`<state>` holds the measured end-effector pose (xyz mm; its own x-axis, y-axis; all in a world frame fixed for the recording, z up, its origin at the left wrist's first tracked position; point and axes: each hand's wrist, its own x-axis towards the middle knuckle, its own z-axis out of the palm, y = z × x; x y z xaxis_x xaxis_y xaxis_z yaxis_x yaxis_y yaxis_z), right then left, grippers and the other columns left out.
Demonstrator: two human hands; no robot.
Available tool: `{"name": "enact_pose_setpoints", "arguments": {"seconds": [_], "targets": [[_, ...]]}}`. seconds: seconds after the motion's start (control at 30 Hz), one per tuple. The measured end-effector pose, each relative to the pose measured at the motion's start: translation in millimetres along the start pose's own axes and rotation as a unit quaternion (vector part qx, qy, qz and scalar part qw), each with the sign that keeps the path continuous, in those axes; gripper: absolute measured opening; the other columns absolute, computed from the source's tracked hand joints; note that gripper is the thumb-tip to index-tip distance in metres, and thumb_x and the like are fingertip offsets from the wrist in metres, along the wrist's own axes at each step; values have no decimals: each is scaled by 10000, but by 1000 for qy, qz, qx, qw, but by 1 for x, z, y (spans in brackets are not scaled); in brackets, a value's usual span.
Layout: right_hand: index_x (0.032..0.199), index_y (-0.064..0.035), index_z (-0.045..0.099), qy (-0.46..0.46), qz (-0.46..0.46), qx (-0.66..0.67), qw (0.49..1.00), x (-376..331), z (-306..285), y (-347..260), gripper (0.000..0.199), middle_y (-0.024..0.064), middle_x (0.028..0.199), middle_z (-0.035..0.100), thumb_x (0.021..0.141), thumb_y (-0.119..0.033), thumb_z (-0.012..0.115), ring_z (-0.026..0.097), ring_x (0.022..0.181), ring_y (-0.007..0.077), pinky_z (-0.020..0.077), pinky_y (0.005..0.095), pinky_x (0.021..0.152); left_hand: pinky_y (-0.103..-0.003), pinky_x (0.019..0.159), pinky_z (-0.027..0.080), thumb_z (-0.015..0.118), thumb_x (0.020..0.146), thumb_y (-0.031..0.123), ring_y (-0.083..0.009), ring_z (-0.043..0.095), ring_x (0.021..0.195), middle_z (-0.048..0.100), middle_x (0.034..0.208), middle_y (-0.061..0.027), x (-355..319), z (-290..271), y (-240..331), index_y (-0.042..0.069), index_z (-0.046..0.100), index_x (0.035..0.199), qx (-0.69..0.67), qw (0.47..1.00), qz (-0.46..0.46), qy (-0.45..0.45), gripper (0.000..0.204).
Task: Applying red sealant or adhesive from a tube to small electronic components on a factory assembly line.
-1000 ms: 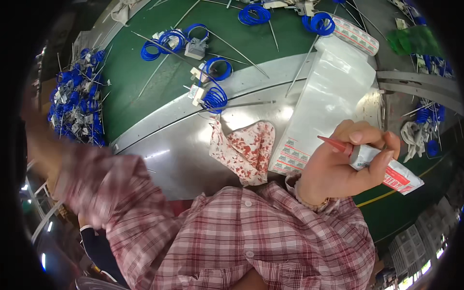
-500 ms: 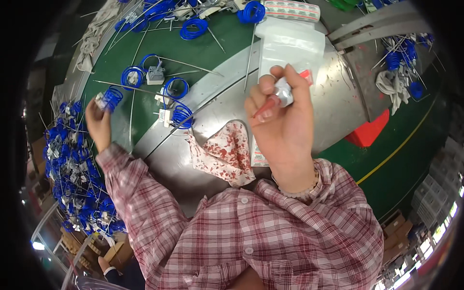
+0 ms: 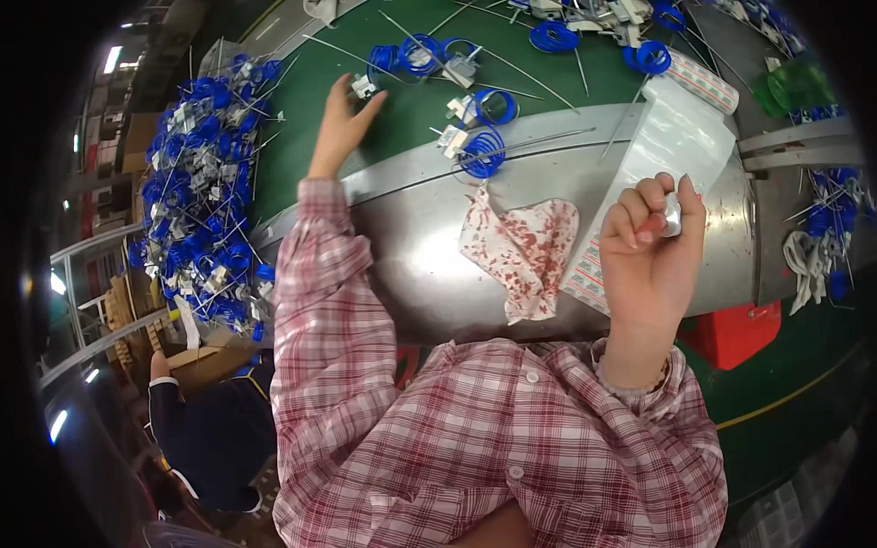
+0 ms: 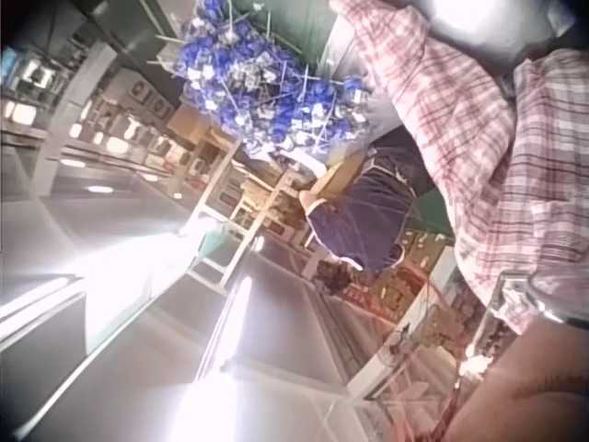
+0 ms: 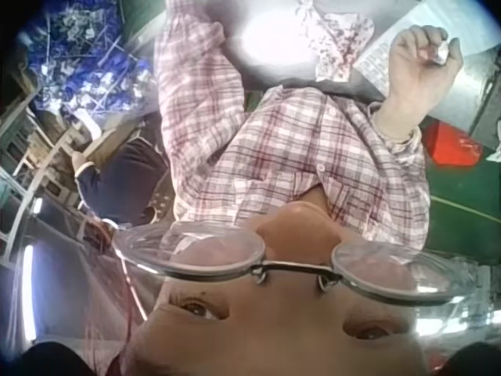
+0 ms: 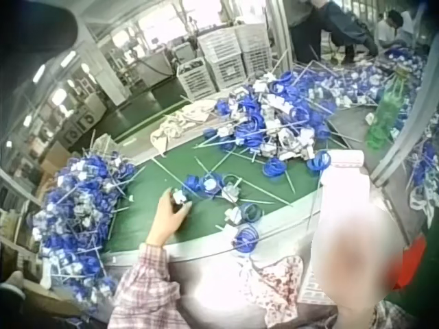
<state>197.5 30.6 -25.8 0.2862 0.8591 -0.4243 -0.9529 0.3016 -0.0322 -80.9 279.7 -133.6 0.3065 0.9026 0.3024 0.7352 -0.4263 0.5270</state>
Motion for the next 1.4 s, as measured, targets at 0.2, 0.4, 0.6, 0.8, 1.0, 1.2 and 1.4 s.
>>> {"name": "enact_pose_setpoints", "arguments": {"seconds": [0.2,0.4,0.6,0.8,1.0,1.2,1.4], "targets": [[720,-41,365,-4,31,4,1000,1,-2,4,165,1,607,338,836,-99,467,265,489,79,238,209,436,-400,700,426,581,719,181,-348,519,788,532,856,-218,13,-2,4,-21,536,893,92,986,-67,120,271],[732,-32,373,1,-36,-8,999,9,-4,-9,150,6,610,343,826,-90,474,264,489,83,241,213,440,-282,734,387,594,742,85,-189,477,824,465,983,-121,-71,-120,20,-10,474,978,-42,945,-88,312,281],[748,-22,387,-29,-77,-34,996,10,-4,-7,135,14,609,343,817,-93,479,265,491,95,244,223,446,-305,849,330,544,721,-38,-244,408,988,408,1044,-144,-115,-135,71,5,414,989,-10,948,26,317,301],[756,-25,394,-57,-62,-30,996,4,-6,-3,129,14,605,337,819,-101,478,265,497,94,242,226,450,-300,802,360,516,720,-68,-197,420,937,369,1084,-134,-82,-172,127,33,419,957,16,946,152,285,276],[760,-29,408,-80,-139,-69,985,-5,0,-1,124,16,602,326,822,-113,474,270,503,94,247,227,458,-263,666,399,511,551,60,-180,453,800,442,921,-137,-131,-146,127,-1,434,935,-342,936,80,-16,396],[770,-36,450,-171,-259,-173,935,-29,17,20,148,20,597,347,835,-169,463,291,514,94,245,235,469,-278,679,402,457,628,143,-223,477,750,481,867,-259,-177,-83,174,90,193,1093,-717,681,-25,-148,537],[906,-69,418,-359,-247,-274,857,-56,14,60,207,78,639,487,890,-255,327,333,438,123,315,254,433,-238,485,384,269,804,566,-157,450,513,516,675,-203,-174,-73,229,37,304,1043,-678,721,-87,-114,581]]}}
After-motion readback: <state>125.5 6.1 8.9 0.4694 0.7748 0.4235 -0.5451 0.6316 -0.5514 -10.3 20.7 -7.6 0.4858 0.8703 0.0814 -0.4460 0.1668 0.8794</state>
